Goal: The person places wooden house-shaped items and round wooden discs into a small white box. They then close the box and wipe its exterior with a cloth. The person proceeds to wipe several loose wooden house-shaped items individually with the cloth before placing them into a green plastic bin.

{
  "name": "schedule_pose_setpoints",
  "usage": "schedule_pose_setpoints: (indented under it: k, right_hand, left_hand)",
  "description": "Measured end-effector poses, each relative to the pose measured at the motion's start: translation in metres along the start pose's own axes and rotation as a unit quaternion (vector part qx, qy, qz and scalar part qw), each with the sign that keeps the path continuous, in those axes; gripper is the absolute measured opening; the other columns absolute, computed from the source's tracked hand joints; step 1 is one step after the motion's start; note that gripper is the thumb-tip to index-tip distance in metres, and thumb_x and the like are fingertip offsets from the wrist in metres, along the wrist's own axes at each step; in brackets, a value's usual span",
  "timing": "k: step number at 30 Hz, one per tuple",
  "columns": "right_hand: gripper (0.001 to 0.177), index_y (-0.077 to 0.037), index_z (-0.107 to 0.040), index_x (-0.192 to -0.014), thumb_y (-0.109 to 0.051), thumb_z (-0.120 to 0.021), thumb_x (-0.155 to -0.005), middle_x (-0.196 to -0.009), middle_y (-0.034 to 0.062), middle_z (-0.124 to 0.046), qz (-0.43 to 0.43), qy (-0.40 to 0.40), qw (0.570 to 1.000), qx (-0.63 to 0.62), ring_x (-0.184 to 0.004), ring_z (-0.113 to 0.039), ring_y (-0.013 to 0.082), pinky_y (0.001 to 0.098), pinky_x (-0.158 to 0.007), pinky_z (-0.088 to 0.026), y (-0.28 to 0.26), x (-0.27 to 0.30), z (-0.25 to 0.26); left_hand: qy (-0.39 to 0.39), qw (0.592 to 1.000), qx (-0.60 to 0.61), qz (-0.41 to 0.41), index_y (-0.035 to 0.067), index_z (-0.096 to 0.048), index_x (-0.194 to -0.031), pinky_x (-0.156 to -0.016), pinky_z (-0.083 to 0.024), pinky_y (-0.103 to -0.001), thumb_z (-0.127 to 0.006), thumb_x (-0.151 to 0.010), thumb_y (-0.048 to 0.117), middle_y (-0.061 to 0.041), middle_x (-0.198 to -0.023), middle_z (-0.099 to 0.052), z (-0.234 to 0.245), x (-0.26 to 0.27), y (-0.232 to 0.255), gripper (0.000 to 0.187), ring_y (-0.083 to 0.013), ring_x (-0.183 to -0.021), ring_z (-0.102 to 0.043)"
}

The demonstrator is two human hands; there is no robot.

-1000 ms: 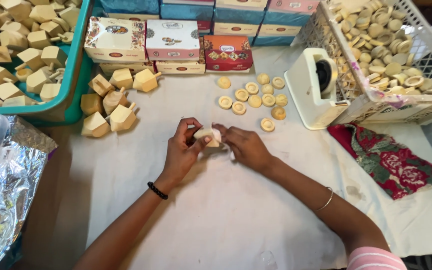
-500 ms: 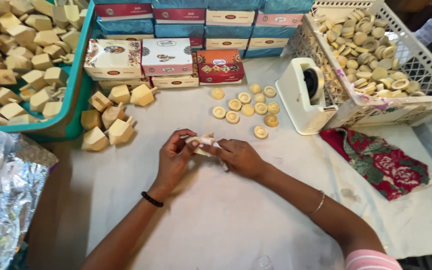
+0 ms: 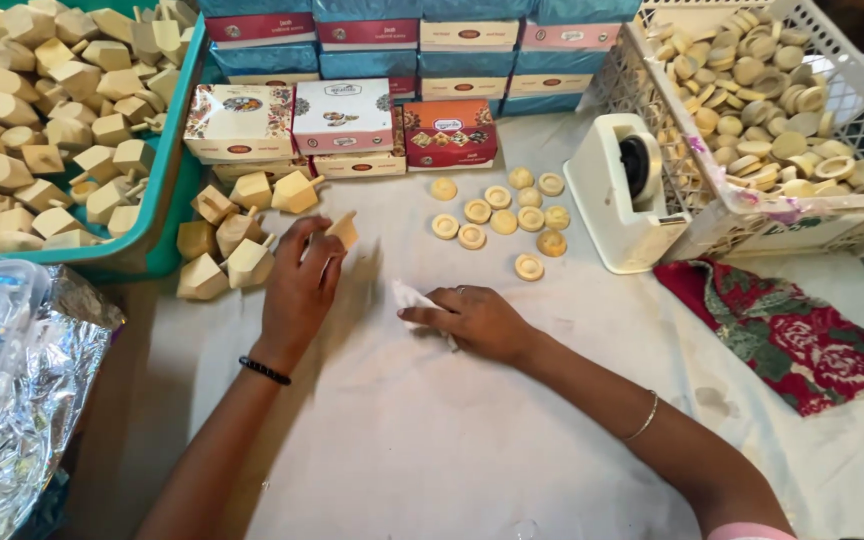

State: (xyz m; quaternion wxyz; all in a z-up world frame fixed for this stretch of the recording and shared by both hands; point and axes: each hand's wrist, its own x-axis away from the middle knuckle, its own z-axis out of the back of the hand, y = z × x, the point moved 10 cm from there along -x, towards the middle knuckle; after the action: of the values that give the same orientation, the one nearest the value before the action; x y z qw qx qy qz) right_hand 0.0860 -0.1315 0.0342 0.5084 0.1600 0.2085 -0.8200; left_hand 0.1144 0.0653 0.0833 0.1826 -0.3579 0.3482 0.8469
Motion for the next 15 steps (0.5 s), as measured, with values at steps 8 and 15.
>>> schedule_pose_setpoints:
  k: [8,15]
  right_hand:
    - [0.053,-0.024,-0.064,-0.134,-0.010,-0.073,-0.083,-0.111,0.0041,-0.070,0.006,0.007,1.000,-0.008,-0.089,-0.070,0.0271,0.0387,-0.078,-0.057,0.000,-0.002,0.000]
    - [0.055,-0.022,-0.065,-0.132,-0.007,-0.073,-0.079,-0.111,0.0049,-0.071,0.004,-0.008,1.000,-0.010,-0.091,-0.070,0.0270,0.0384,-0.078,-0.057,0.000,-0.004,-0.001]
  left_hand:
    - [0.004,0.939,-0.292,-0.179,0.012,-0.065,-0.112,-0.102,-0.042,-0.048,-0.070,-0.102,0.014,-0.005,-0.131,-0.062,-0.008,-0.035,-0.009,0.012,-0.0252,-0.123,-0.058]
    - [0.025,0.909,-0.411,-0.064,0.016,-0.064,-0.136,-0.102,-0.039,-0.056,-0.066,-0.094,0.022,-0.013,-0.140,-0.056,-0.016,-0.035,-0.078,0.042,-0.0333,-0.127,-0.052]
